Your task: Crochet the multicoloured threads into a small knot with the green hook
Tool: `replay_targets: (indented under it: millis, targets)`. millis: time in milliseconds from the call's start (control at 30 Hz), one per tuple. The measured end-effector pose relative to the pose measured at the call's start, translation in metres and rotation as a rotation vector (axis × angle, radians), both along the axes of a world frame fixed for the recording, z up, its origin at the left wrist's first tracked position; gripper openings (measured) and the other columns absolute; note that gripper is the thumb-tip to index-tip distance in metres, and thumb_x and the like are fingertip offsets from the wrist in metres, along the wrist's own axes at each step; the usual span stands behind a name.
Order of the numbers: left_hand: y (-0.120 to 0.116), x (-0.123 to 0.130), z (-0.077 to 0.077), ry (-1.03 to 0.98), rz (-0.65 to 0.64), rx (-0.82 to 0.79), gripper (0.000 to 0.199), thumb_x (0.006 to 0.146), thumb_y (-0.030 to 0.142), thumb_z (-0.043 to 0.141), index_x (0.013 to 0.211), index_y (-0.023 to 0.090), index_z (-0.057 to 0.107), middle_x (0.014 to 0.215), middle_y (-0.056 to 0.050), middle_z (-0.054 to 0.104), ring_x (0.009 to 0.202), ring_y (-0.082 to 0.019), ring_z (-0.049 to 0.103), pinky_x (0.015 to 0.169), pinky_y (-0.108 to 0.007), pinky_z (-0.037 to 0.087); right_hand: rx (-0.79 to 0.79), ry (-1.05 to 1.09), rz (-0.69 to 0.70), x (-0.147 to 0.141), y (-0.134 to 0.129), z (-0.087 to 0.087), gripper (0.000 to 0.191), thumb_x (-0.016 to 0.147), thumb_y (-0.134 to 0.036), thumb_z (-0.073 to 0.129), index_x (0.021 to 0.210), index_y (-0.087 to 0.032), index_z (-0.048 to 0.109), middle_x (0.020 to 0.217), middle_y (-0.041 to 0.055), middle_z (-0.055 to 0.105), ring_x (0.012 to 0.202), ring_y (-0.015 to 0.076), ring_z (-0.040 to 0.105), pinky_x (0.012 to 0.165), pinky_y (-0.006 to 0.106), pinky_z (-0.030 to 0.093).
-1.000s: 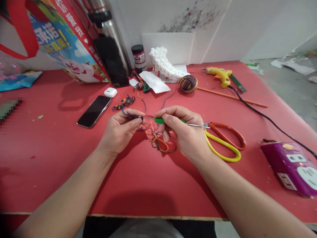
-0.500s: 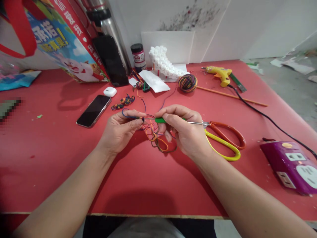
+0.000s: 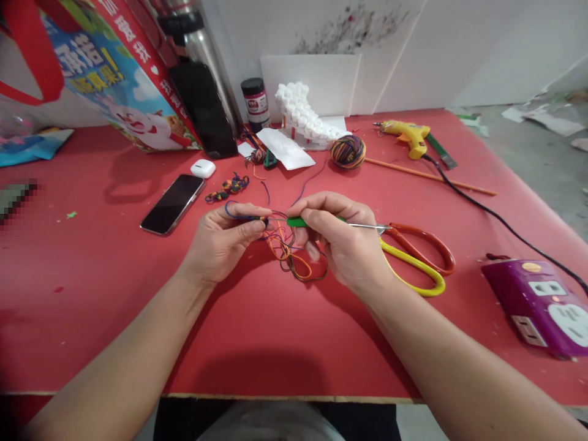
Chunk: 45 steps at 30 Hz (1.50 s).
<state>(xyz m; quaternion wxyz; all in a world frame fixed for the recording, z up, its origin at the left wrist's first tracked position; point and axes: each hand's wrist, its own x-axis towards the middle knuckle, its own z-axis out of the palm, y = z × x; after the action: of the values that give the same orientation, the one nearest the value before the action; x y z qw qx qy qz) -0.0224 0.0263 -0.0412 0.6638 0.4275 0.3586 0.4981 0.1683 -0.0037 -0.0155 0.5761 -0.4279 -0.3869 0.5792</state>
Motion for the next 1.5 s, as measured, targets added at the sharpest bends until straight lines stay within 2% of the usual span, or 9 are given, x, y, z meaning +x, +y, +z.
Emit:
replay_targets:
  millis: [200, 433, 967, 1133, 1400, 1500]
  targets:
    - [-0.0006, -0.0003, 0.0034, -0.067, -0.058, -0.037, 0.024, 0.069, 0.028, 0.103, 0.089, 0.023, 0.090, 0.084, -0.005, 0.085, 0.075, -0.017, 0.079, 0.074, -0.028, 0.065, 0.007, 0.003, -0.038, 0.0001, 0.0008, 0.0023, 0.005, 0.074, -0.017, 0.076, 0.073, -0.021, 0.078, 0.053, 0.0000, 0.067, 0.042, 0.0106, 0.054, 0.036, 0.021, 0.038]
    - [0.0005, 0.0006, 0.0013, -0.079, -0.027, -0.041, 0.023, 0.067, 0.029, 0.104, 0.083, 0.022, 0.089, 0.084, -0.004, 0.085, 0.078, -0.015, 0.080, 0.077, -0.024, 0.064, 0.037, 0.001, -0.021, 0.0025, 0.0003, -0.0008, 0.003, 0.079, -0.021, 0.080, 0.077, -0.021, 0.078, 0.056, 0.0000, 0.067, 0.042, 0.0104, 0.054, 0.038, 0.022, 0.039]
    - [-0.0011, 0.0037, -0.0002, -0.068, 0.021, -0.029, 0.024, 0.066, 0.029, 0.105, 0.082, 0.023, 0.088, 0.087, -0.003, 0.086, 0.083, -0.018, 0.082, 0.083, -0.030, 0.067, 0.038, -0.047, -0.030, 0.0024, -0.0001, -0.0010, 0.006, 0.079, -0.025, 0.082, 0.079, -0.023, 0.076, 0.059, -0.0004, 0.067, 0.044, 0.0114, 0.056, 0.037, 0.024, 0.041]
    - [-0.0007, 0.0027, 0.0008, -0.070, 0.006, -0.016, 0.022, 0.068, 0.029, 0.104, 0.084, 0.025, 0.090, 0.087, -0.003, 0.086, 0.082, -0.017, 0.082, 0.082, -0.027, 0.067, 0.034, -0.015, -0.047, 0.0025, 0.0005, 0.0011, 0.005, 0.075, -0.022, 0.081, 0.074, -0.022, 0.077, 0.057, -0.0003, 0.065, 0.043, 0.0112, 0.054, 0.035, 0.023, 0.037]
    - [-0.0018, -0.0016, -0.0005, 0.029, -0.009, 0.011, 0.019, 0.071, 0.030, 0.102, 0.086, 0.025, 0.090, 0.091, -0.006, 0.087, 0.085, -0.019, 0.082, 0.086, -0.032, 0.067, -0.004, -0.072, -0.028, 0.0054, 0.0007, 0.0033, 0.006, 0.074, -0.024, 0.082, 0.073, -0.022, 0.076, 0.051, -0.0018, 0.060, 0.039, 0.0097, 0.047, 0.032, 0.021, 0.029]
    - [-0.0022, -0.0012, -0.0006, 0.033, -0.004, 0.013, 0.019, 0.071, 0.031, 0.102, 0.085, 0.025, 0.090, 0.091, -0.005, 0.087, 0.085, -0.019, 0.082, 0.087, -0.032, 0.067, 0.003, -0.074, -0.022, 0.0059, 0.0007, 0.0028, 0.008, 0.075, -0.025, 0.083, 0.073, -0.022, 0.076, 0.051, -0.0020, 0.060, 0.040, 0.0099, 0.049, 0.032, 0.021, 0.028]
